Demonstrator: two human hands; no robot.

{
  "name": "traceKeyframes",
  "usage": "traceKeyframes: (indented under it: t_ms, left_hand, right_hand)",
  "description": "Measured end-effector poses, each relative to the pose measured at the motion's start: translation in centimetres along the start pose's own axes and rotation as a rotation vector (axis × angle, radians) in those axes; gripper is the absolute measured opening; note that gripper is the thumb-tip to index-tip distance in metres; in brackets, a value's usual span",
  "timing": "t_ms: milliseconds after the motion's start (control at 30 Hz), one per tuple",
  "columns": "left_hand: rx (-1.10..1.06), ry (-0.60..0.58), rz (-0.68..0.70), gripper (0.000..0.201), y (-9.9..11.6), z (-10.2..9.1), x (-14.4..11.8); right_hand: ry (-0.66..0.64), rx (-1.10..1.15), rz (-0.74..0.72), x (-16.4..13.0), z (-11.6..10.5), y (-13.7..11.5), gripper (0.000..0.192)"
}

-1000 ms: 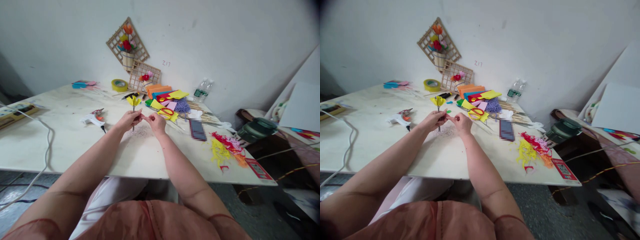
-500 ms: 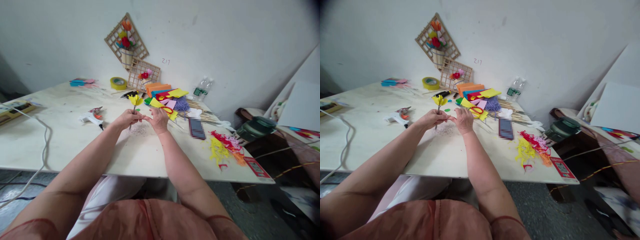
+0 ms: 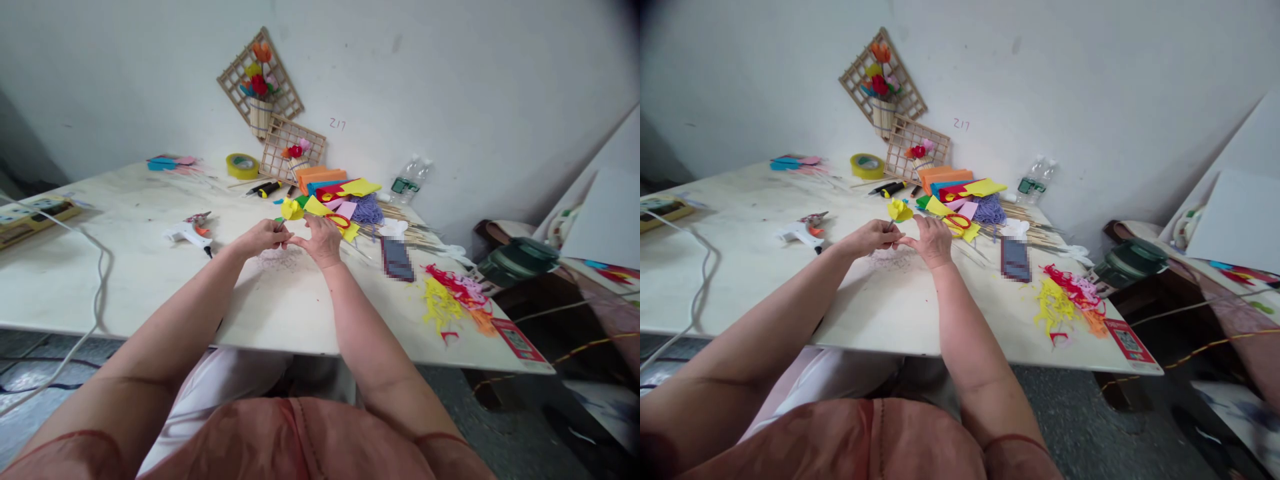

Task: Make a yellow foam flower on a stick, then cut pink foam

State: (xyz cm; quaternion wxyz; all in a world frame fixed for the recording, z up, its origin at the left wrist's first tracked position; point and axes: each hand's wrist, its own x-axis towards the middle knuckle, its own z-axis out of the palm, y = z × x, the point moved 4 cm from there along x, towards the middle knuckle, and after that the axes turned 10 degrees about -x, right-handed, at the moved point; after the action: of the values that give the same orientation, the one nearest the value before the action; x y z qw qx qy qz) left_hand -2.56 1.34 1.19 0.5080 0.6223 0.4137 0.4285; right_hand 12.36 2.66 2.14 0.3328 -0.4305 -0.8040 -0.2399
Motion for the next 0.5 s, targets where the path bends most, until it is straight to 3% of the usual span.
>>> traceKeyframes:
  t_ms: [300,500]
  left_hand:
    - [-0.140,-0.021,0.014,0.030,0.03,-0.41,-0.06]
    - [-0.080,-0.074,-0.017,0.028,0.41,-0.38,-0.33]
  right_hand:
    - [0.038,0.009,0.032,0.16,-0.45,0.54,0.075]
    - [0.013,-0.018,-0.005,0.14,-0.17,0.62,0.071]
